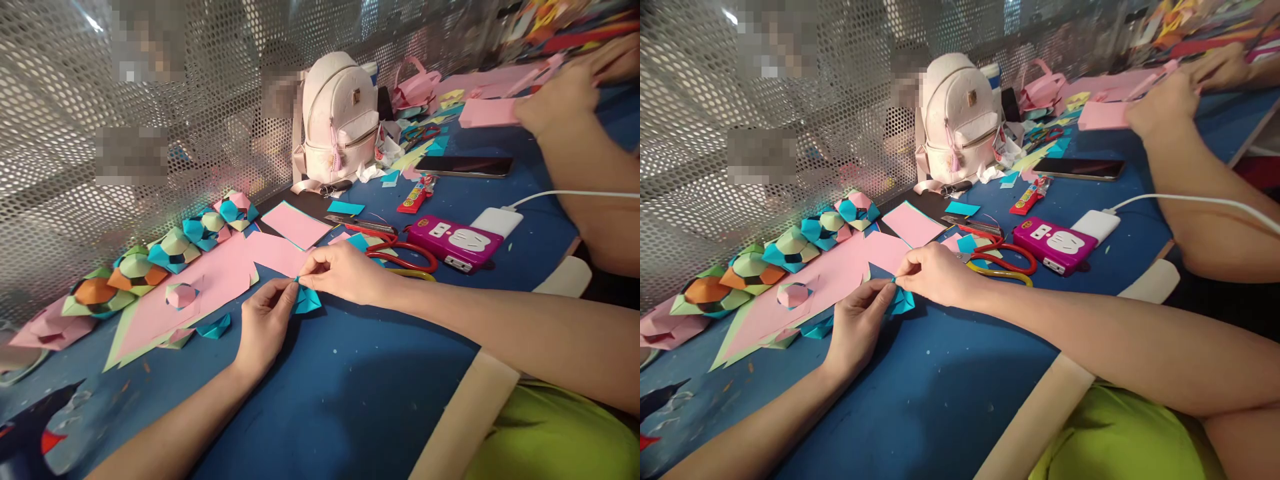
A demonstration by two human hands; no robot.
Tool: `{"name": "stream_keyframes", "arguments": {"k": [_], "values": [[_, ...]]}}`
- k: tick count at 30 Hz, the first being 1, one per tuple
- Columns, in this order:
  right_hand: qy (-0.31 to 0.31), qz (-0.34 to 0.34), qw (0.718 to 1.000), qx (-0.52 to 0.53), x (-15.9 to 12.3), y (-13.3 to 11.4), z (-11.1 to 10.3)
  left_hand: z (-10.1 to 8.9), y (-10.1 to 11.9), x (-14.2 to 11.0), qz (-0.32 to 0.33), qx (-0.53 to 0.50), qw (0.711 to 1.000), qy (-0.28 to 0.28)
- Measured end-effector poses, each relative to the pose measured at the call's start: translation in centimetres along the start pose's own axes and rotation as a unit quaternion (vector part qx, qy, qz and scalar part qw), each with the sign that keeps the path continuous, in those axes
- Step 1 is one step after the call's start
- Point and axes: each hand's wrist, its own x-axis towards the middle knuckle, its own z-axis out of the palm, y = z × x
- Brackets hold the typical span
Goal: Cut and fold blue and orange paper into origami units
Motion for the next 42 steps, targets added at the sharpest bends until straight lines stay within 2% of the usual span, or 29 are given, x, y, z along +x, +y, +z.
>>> {"name": "stream_keyframes", "arguments": {"k": [8, 20, 27, 36, 42], "values": [[-0.005, 0.009, 1.000, -0.006, 0.00, -0.20, -0.07, -0.03, 0.07, -0.10, -0.006, -0.001, 1.000, -0.003], [-0.058, -0.003, 0.998, -0.004, 0.07, 0.12, -0.54, -0.08, 0.13, 0.00, -0.019, -0.015, 1.000, -0.001], [-0.013, -0.007, 1.000, -0.021, 0.04, -0.04, -0.07, -0.06, 0.12, -0.12, -0.020, -0.002, 1.000, -0.013], [0.007, -0.035, 0.998, -0.056, -0.28, -0.26, 0.00, -0.03, -0.11, 0.04, -0.026, -0.010, 0.999, -0.029], [0.039, -0.042, 0.998, -0.036, 0.16, 0.04, 0.00, 0.00, -0.45, -0.16, -0.078, -0.155, 0.981, -0.090]]}}
